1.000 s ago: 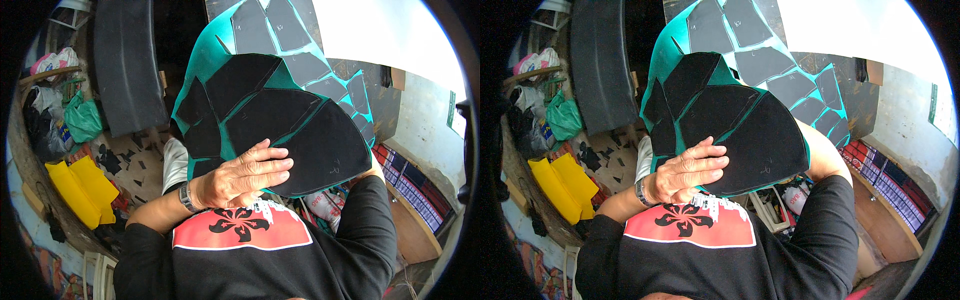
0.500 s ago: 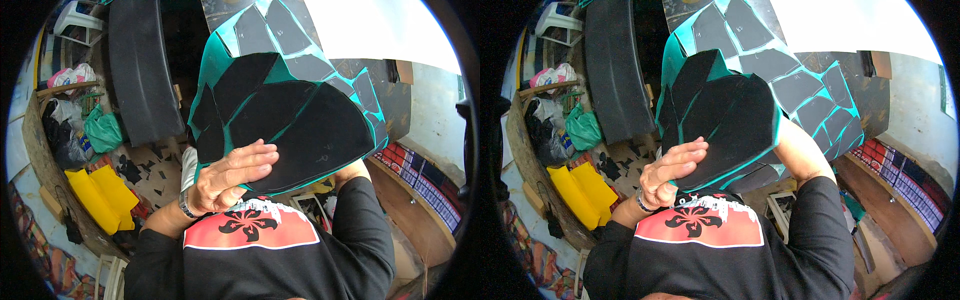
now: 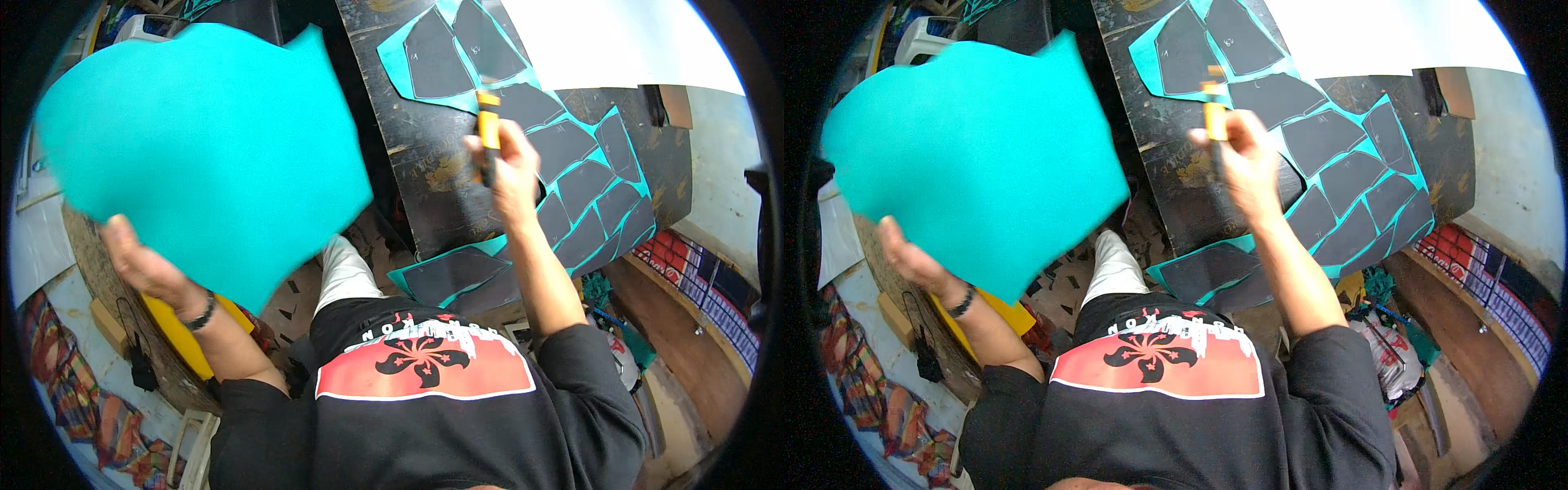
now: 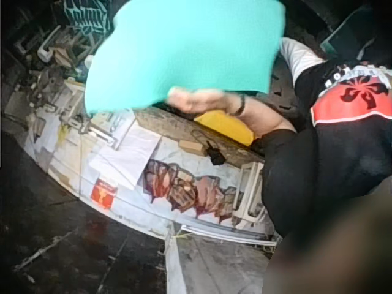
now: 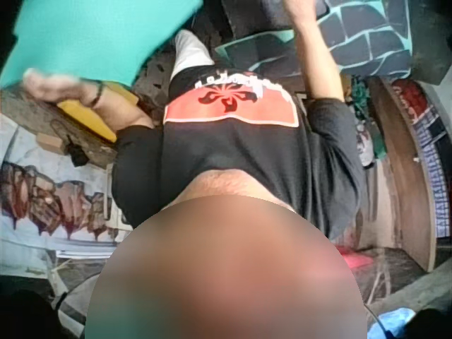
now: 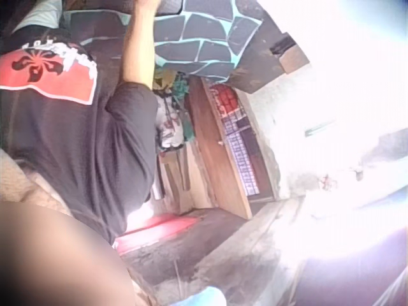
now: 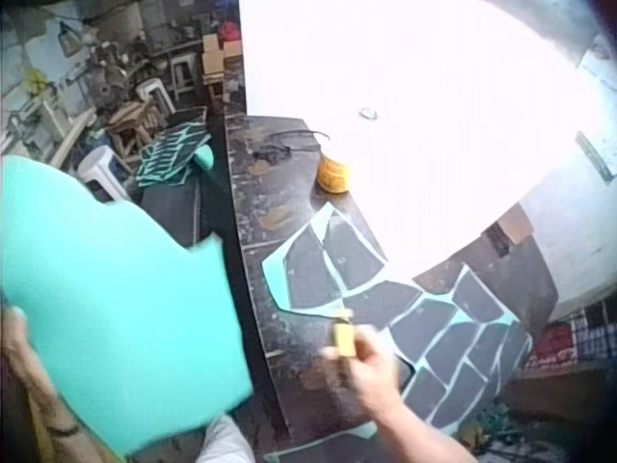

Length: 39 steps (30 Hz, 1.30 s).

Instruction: The person arranges black foam pieces on a green foam sheet, then uses scissors to cut along the outlines of the pieces. The person handles the foam pieces one at a time and trims the green sheet to separate the shapes.

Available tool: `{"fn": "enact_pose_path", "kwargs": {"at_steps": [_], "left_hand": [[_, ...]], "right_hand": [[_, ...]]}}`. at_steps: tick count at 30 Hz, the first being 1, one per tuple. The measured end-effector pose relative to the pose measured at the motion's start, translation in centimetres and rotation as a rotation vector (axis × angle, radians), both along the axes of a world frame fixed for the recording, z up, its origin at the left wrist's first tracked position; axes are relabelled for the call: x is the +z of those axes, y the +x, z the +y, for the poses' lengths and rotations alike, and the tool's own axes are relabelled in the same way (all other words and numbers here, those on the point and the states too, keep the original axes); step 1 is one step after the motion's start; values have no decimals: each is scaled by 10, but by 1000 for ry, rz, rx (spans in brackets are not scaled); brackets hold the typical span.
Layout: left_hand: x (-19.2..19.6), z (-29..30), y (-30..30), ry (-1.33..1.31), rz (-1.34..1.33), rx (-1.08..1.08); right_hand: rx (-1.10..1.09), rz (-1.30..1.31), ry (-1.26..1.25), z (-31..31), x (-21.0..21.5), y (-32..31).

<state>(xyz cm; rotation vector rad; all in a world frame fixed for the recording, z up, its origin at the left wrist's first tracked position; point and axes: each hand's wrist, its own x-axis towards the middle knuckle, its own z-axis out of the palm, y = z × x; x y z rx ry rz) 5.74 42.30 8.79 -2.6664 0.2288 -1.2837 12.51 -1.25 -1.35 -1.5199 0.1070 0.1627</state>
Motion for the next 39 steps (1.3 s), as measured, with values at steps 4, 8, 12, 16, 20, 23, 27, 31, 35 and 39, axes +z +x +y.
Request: {"fn": "enact_pose_path", "kwargs": {"at_steps": [4,8,12,16,20,23,27,31,35,39], "left_hand": [[2,43,28,-896,79,-10],[-117,34,103,-500,286,-225],[-276,28,118,-674,638,-238],[-362,44,85,-542,1026,-191],[-338,19,96,-547,1230,5],[-265,-47,135,-901,957,-331],[-173,-180,178,-748,882,-1017],[-162,-311,211,-118,975,-1281],[-187,-340,218,105,983,-1143],[-206,-329,214,118,931,-1130]], "right_hand": [[-551,-224,-109,-41,-20,-14],[-864,-133,-67,-50,-69,-25],[-875,-120,-243,-45,-103,-29],[-906,-128,-185,-44,-104,-31],[-940,-84,-179,-39,-99,-29],[-995,-61,-205,-36,-101,-25],[-1000,-139,-252,-35,-100,-19],[-984,2,-156,-38,-82,-19],[-994,48,295,-24,-54,-43],[-913,193,526,14,-24,-100]]}}
